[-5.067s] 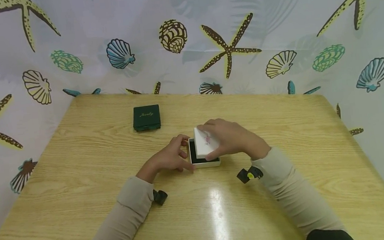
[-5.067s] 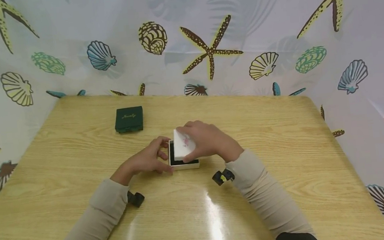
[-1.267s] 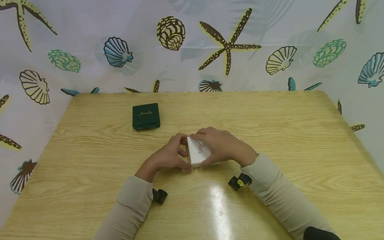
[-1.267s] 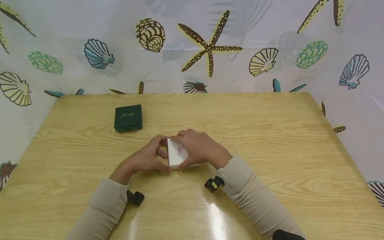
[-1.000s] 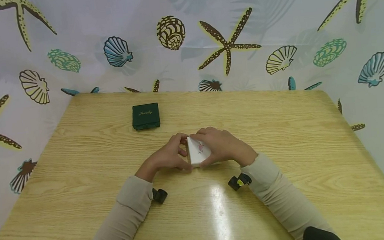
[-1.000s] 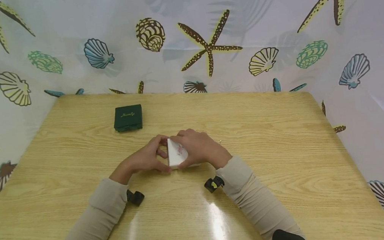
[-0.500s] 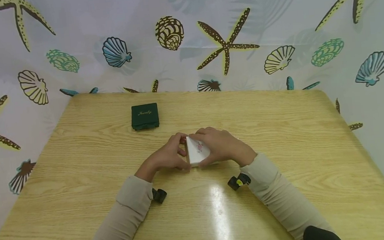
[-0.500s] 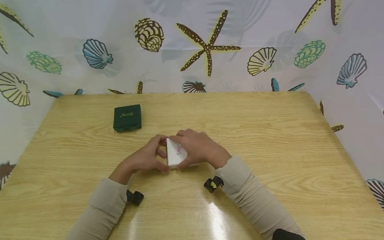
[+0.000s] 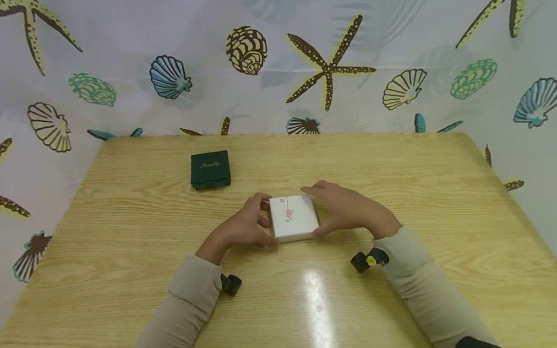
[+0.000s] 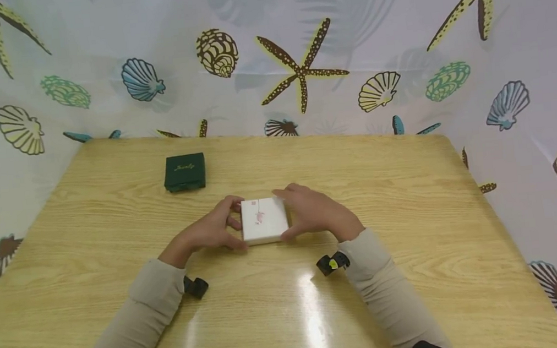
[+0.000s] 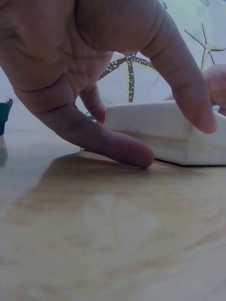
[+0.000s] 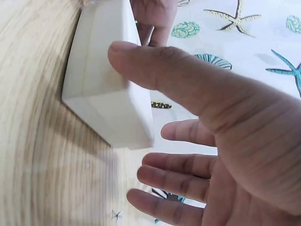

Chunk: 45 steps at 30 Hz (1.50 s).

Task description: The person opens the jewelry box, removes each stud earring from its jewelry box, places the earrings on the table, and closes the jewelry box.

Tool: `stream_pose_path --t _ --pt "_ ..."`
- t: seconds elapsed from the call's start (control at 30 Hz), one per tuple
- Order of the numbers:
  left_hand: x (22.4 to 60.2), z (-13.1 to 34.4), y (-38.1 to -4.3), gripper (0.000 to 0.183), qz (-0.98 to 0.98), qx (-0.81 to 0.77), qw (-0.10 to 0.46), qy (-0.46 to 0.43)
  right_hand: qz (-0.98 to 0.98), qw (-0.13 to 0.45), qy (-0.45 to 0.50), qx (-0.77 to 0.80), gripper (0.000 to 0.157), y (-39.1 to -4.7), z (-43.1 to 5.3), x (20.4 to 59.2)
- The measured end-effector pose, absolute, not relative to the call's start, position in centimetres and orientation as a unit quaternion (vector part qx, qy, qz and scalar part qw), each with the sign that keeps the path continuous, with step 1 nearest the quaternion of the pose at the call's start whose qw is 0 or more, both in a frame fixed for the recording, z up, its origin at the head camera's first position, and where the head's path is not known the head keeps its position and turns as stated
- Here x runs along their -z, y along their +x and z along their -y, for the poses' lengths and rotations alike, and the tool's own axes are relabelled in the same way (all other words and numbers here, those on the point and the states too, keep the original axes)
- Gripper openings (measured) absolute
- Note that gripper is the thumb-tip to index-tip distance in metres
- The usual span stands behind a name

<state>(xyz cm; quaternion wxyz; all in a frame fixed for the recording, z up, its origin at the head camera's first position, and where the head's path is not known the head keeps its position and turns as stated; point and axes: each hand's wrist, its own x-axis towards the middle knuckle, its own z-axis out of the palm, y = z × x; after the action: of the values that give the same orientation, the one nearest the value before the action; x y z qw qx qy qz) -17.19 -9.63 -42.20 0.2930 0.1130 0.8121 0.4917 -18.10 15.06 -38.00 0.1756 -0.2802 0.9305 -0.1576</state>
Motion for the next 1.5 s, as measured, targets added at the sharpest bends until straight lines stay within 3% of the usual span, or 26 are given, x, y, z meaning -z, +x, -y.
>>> stream_pose_path --t 0.77,1.5 --pt "41.9 9.3 -17.0 0.098 -0.807 -0.499 0.299 0.105 -0.898 0.237 -0.284 0.239 0.104 -18.3 -15.0 39.6" --pt "41.1 8.8 -17.2 0.1 -0.804 -0.514 0.275 0.112 -0.898 0.231 -0.287 0.24 0.105 -18.8 -15.3 38.1"
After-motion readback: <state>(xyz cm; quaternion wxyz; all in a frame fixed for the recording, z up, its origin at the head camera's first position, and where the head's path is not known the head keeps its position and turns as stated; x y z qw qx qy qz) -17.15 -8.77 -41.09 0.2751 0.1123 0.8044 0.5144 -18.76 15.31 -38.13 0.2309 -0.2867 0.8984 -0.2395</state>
